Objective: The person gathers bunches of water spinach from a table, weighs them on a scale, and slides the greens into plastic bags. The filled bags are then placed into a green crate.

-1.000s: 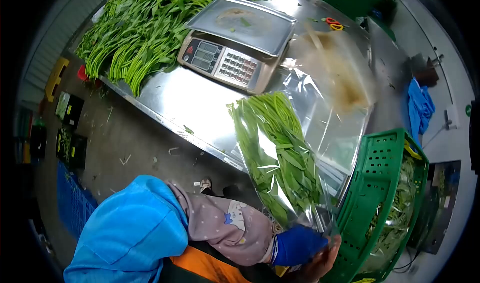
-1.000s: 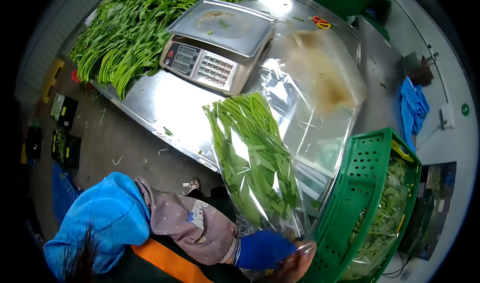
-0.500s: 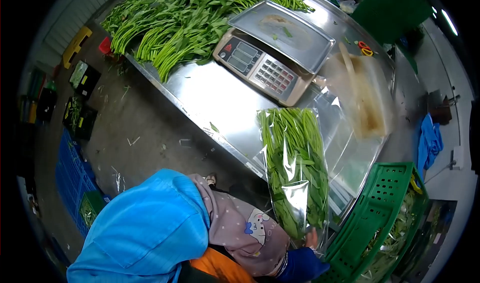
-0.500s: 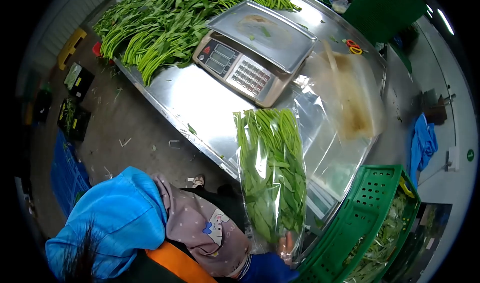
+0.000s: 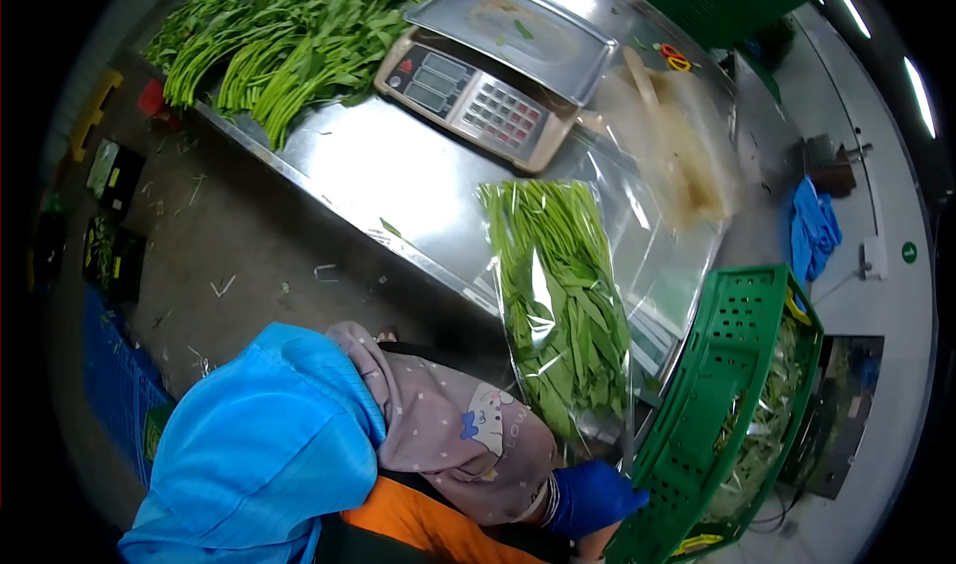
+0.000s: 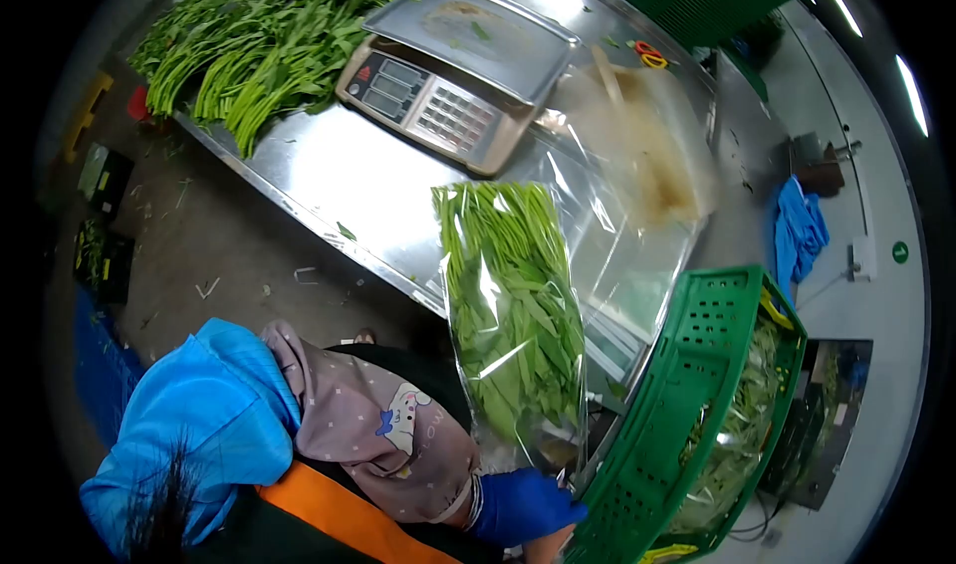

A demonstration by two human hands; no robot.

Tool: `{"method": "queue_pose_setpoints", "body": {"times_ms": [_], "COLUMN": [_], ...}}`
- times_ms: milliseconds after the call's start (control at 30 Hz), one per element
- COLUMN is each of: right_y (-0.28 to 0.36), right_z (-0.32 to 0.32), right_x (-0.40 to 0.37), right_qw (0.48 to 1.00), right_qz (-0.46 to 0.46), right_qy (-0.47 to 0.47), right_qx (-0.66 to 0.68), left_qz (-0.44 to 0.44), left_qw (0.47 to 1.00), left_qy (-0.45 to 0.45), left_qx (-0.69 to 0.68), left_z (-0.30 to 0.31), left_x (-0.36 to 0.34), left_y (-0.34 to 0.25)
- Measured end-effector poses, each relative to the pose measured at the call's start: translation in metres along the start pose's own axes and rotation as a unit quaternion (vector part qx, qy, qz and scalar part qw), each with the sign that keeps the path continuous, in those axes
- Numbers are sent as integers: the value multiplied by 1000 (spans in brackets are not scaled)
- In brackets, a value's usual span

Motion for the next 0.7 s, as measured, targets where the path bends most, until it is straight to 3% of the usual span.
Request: {"method": "queue_pose_setpoints", "body": {"times_ms": [67,200,300,367,467,567,700], "right_y": [-6,0,19,41,90,140,174], "right_z": [5,1,-17,-32,-56,-85,-127], "right_x": [-8,-7,10,26,53,76,107], "right_qw": [1000,1000,994,983,952,923,903], "right_qz": [-8,19,89,154,260,313,368], "right_qy": [0,15,60,97,158,220,217], "right_qx": [-3,-7,-2,4,19,19,50], "left_qz": [-48,-2,-25,-58,-21,-42,-43], "left_qw": [998,999,998,996,986,988,985], "left_qy": [17,39,22,72,166,89,117], "left_qx": [41,37,49,12,14,-121,-123], "left_z": [3,7,8,16,4,31,34], "left_x": [-4,-6,-4,4,3,14,27], "left_y": [-4,-6,-10,-16,-11,-24,-26]}}
Point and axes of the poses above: each hand's wrist, its own x-axis towards the middle knuckle, its own z-axis out of the back of the hand, y = z × x, the point moved 8 cm from there along x, towards the middle knuckle, and after that the axes turned 7 degrees about -y, right-handed, at the moved point
